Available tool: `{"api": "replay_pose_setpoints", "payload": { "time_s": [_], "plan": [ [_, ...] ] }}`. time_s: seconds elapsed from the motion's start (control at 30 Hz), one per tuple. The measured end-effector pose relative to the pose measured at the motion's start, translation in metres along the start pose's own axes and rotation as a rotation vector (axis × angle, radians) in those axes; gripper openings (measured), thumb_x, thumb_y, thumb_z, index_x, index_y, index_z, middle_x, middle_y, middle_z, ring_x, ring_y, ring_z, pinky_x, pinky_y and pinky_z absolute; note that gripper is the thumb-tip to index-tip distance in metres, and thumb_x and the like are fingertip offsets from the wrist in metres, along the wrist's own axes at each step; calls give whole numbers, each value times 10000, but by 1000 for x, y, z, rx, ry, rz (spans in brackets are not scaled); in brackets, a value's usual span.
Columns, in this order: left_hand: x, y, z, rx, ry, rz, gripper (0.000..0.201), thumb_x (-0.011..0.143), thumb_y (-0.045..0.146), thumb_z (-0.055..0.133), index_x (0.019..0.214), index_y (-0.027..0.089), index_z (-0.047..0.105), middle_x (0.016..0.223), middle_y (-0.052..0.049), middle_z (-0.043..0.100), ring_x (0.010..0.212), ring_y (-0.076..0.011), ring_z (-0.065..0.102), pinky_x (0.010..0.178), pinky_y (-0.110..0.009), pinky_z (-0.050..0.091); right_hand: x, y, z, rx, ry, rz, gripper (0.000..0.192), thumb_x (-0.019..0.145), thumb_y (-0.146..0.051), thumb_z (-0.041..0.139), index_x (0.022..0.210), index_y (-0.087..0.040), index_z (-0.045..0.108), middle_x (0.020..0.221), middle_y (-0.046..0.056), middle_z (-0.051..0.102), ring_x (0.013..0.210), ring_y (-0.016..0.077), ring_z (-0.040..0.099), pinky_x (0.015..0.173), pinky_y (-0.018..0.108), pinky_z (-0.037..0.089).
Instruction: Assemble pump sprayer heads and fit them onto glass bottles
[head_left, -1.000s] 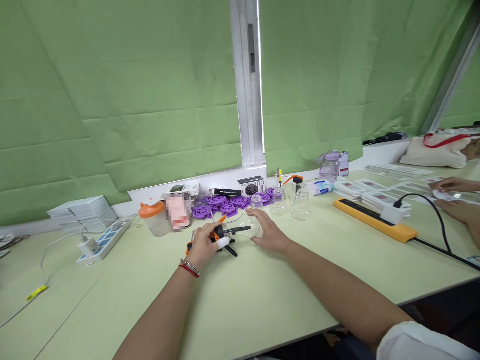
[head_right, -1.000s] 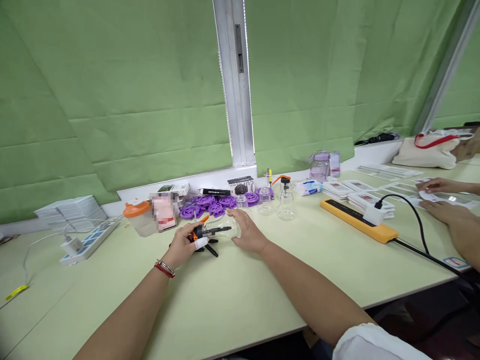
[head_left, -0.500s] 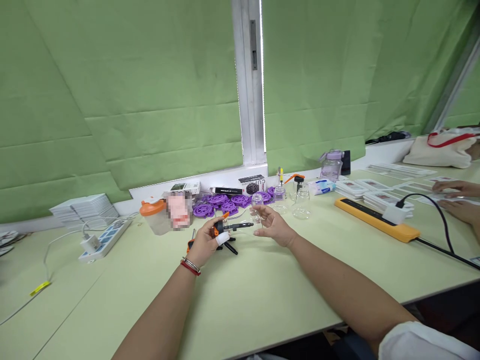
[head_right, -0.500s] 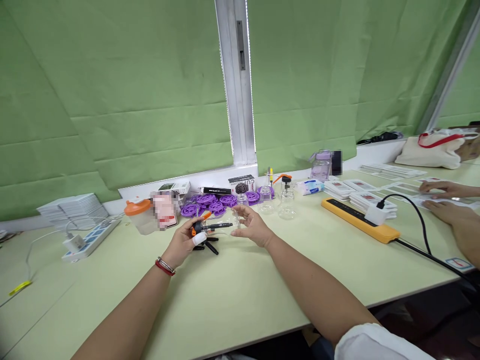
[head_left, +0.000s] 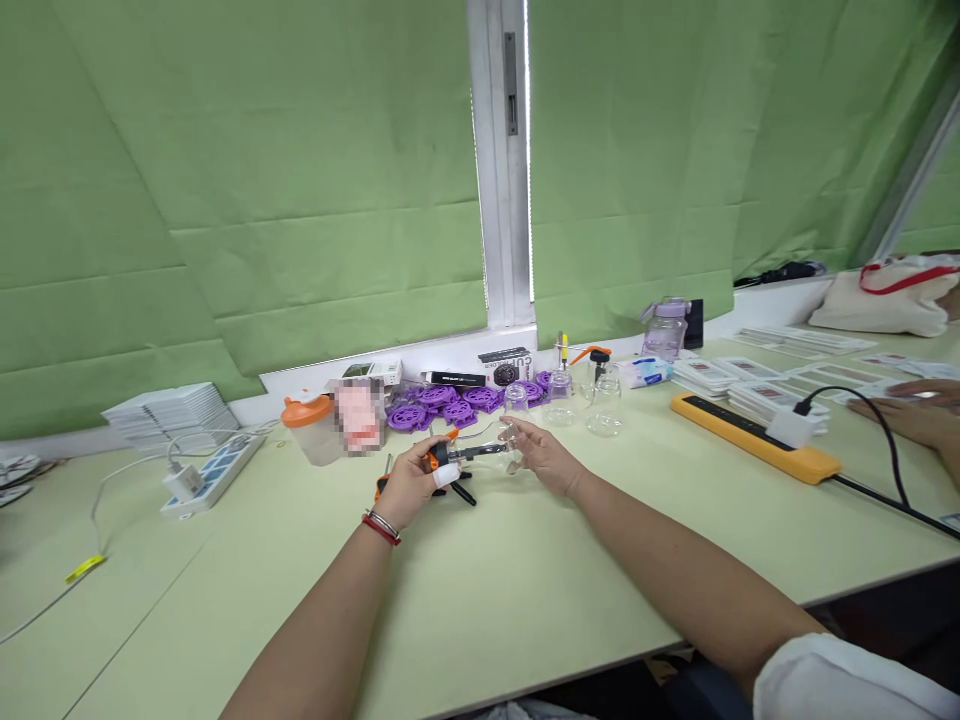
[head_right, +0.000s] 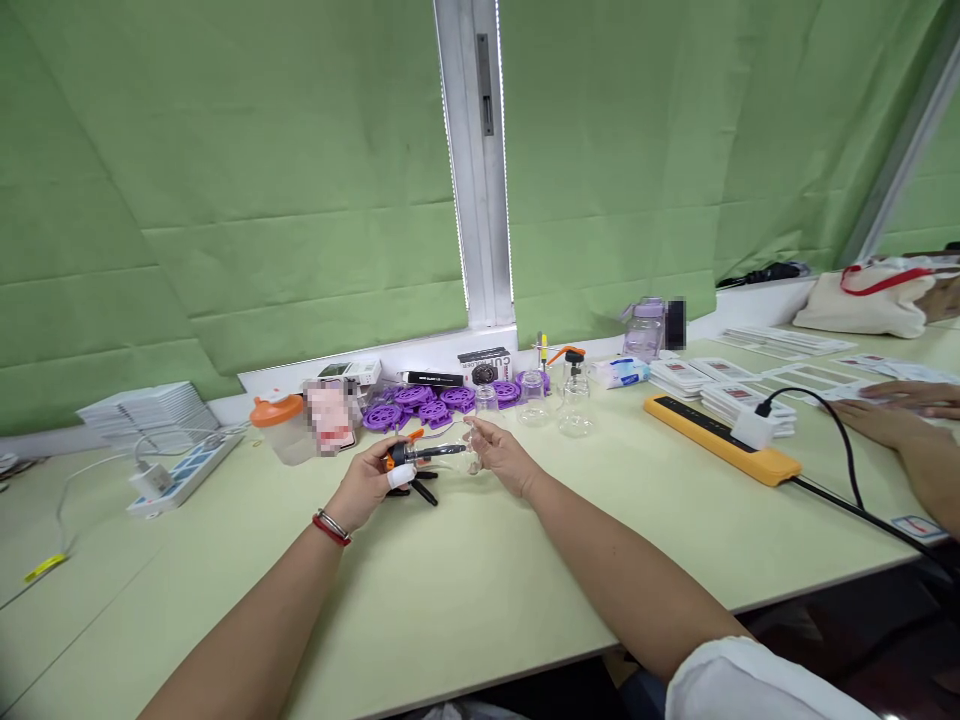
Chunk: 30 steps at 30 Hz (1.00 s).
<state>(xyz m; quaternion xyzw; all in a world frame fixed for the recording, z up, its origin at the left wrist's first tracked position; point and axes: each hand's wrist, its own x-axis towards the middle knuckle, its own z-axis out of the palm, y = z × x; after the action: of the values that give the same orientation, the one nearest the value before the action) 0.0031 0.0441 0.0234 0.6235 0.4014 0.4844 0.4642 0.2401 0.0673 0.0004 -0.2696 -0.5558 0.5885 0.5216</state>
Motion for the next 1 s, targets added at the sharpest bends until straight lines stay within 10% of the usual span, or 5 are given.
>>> {"api": "replay_pose_setpoints", "payload": {
  "time_s": [0.23, 0.67, 0.87, 1.0],
  "plan": [
    [3, -9, -8, 6, -8, 21, 598, 545, 264, 821, 1092, 148, 608, 982, -76, 671, 894, -216, 632, 776, -337, 513, -4, 1, -2, 92, -113, 57, 623, 720, -345, 716, 1299, -326, 484, 1358, 43, 366, 1068, 186, 463, 817, 370, 517],
    [3, -15, -10, 62, 19, 60, 580, 530, 229, 817, 1080, 157, 647, 951, -56, 656, 830, -179, 618, 728, -302, 509, 0, 15, 0, -59, 22, 204, 632, 849, -635, 387, 1315, -209, 362, 838, 89, 646, 581, 182, 650, 391, 222, 398],
    [1, -10, -8, 22, 50, 55, 578, 504, 226, 827, 1050, 154, 652, 924, -46, 652, 810, -176, 624, 714, -300, 513, -7, 5, -3, 101, -148, 146, 605, 764, -383, 671, 1295, -257, 410, 1111, 86, 597, 811, 196, 676, 576, 265, 491],
    [2, -11, -7, 31, 43, 66, 581, 504, 212, 824, 1055, 158, 647, 919, -41, 646, 825, -174, 618, 746, -314, 506, -6, 7, -5, 95, -121, 179, 500, 775, -465, 636, 1178, -207, 492, 969, 80, 640, 632, 158, 656, 437, 217, 417]
  ]
}}
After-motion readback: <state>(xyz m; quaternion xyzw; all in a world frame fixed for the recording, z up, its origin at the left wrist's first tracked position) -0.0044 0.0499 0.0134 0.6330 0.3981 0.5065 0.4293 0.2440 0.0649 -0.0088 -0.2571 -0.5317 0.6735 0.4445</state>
